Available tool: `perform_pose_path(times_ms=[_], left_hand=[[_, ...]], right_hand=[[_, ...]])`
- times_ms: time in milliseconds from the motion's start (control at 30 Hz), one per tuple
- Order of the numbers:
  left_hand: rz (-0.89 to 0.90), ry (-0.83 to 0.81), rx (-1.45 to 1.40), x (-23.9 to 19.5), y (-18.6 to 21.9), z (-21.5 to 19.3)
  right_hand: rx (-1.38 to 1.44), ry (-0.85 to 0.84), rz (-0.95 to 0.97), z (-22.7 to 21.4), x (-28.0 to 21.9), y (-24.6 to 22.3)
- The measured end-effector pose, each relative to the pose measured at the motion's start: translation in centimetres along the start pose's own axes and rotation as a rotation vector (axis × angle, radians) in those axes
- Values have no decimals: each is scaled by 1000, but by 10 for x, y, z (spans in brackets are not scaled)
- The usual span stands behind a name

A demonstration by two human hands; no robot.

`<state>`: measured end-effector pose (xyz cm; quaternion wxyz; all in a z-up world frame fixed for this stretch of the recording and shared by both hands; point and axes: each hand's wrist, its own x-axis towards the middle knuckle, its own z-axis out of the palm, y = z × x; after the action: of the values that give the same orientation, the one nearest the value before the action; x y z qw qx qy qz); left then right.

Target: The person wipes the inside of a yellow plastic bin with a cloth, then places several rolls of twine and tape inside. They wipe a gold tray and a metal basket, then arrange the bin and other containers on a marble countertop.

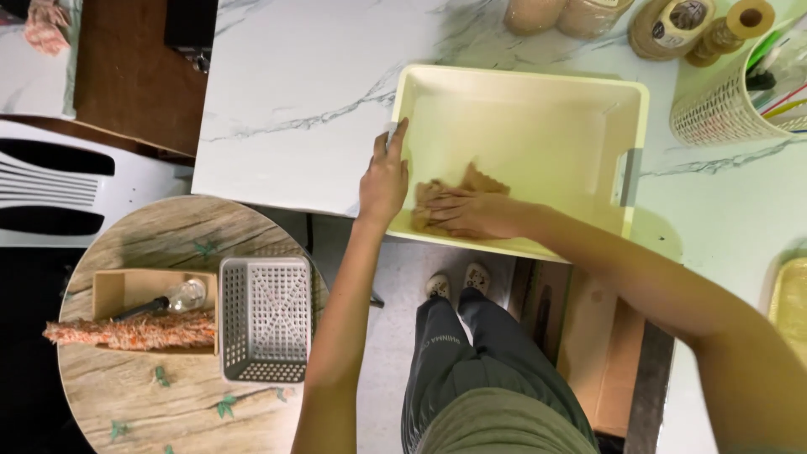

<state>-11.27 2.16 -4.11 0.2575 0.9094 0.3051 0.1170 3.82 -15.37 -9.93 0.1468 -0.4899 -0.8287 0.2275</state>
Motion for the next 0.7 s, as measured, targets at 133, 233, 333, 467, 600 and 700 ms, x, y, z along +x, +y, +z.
perform_pose_path(times_ms=[133,233,333,467,600,700], left_hand=[[17,27,59,0,-1,4],[-12,-11,60,-2,3,5],[19,31,137,0,3,5],[86,50,211,-3,6,10],[121,62,370,-5,2,17],[169,160,439,-5,-3,20]], right_hand=[[-42,-164,150,-14,-83,5],[-137,-308,189,-24,-125,1],[-151,-322,211,-26,-121,3],[-242,19,140,-10,-77,3],[-363,216,62,-8,-7,-5],[-305,250,94,13,25,9]])
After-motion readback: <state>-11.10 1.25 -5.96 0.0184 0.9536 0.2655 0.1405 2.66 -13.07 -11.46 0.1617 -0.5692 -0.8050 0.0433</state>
